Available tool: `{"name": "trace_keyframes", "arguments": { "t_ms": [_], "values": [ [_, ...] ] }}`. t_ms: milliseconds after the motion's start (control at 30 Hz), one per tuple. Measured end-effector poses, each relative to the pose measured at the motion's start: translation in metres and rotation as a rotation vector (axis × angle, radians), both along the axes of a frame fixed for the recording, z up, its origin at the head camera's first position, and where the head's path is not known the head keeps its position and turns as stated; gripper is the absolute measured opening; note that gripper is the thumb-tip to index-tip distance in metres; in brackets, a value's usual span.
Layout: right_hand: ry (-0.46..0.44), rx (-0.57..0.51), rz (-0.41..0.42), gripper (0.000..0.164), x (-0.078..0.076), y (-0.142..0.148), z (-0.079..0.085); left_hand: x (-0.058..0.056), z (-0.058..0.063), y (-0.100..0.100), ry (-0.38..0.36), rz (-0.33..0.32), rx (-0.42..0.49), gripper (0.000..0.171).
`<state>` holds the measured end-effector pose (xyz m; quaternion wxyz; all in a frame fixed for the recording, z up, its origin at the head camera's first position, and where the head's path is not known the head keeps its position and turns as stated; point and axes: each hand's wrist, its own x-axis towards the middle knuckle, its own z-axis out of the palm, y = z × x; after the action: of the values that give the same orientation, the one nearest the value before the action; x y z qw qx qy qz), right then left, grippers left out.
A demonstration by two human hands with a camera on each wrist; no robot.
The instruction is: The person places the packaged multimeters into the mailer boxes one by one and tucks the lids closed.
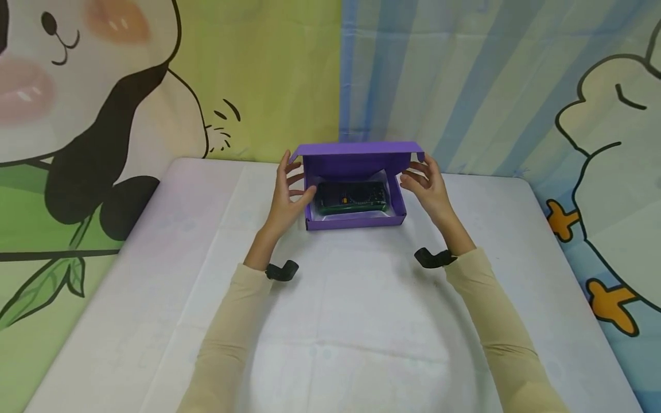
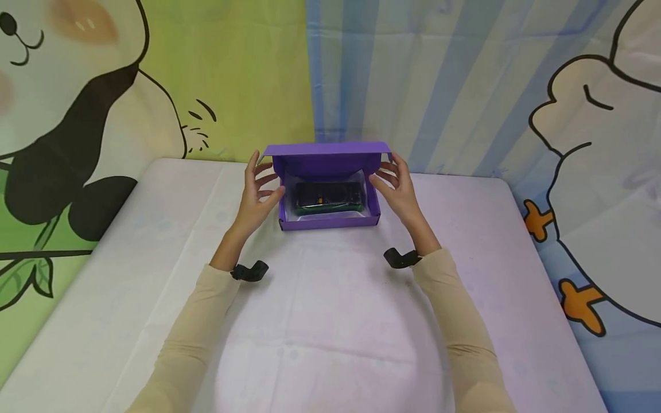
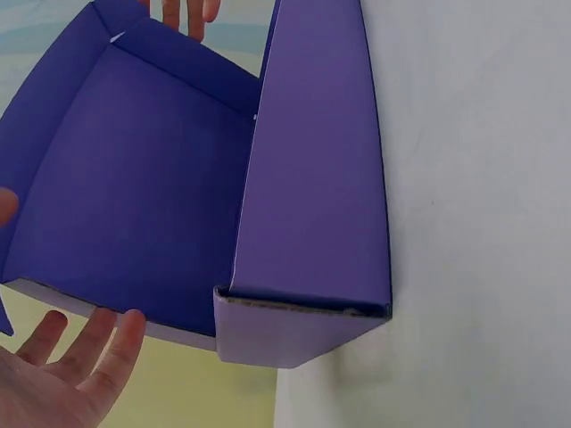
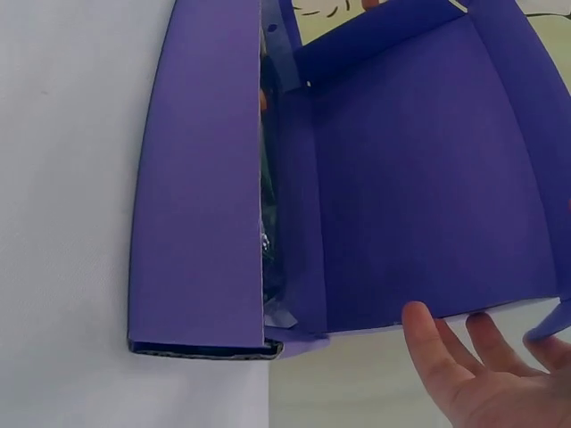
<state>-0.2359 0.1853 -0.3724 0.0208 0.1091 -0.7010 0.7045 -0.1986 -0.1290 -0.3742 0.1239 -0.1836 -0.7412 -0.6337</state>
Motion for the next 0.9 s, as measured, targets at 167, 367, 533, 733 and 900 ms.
{"name": "trace_keyframes", "arguments": {
  "t_ms": [167, 367, 533, 733, 900],
  "values": [
    [0.031, 0.019, 0.001, 0.062, 0.001, 0.002, 0.002, 0.0, 0.009, -0.003, 0.029, 0.042, -0.028, 0.074],
    [0.053, 0.052, -0.062, 0.057, -0.003, 0.0, 0.008, -0.01, 0.017, 0.0, 0.091, 0.113, -0.05, 0.055],
    [-0.01, -0.027, -0.194, 0.054, -0.007, -0.005, 0.016, -0.031, 0.003, -0.002, 0.099, 0.166, -0.049, 0.046],
    [-0.006, -0.07, -0.214, 0.048, -0.006, -0.007, 0.022, -0.035, 0.003, -0.005, 0.128, 0.201, -0.045, 0.038],
    [-0.002, -0.041, -0.206, 0.047, -0.005, -0.007, 0.02, -0.034, 0.0, -0.007, 0.124, 0.213, -0.058, 0.036]
  ]
}}
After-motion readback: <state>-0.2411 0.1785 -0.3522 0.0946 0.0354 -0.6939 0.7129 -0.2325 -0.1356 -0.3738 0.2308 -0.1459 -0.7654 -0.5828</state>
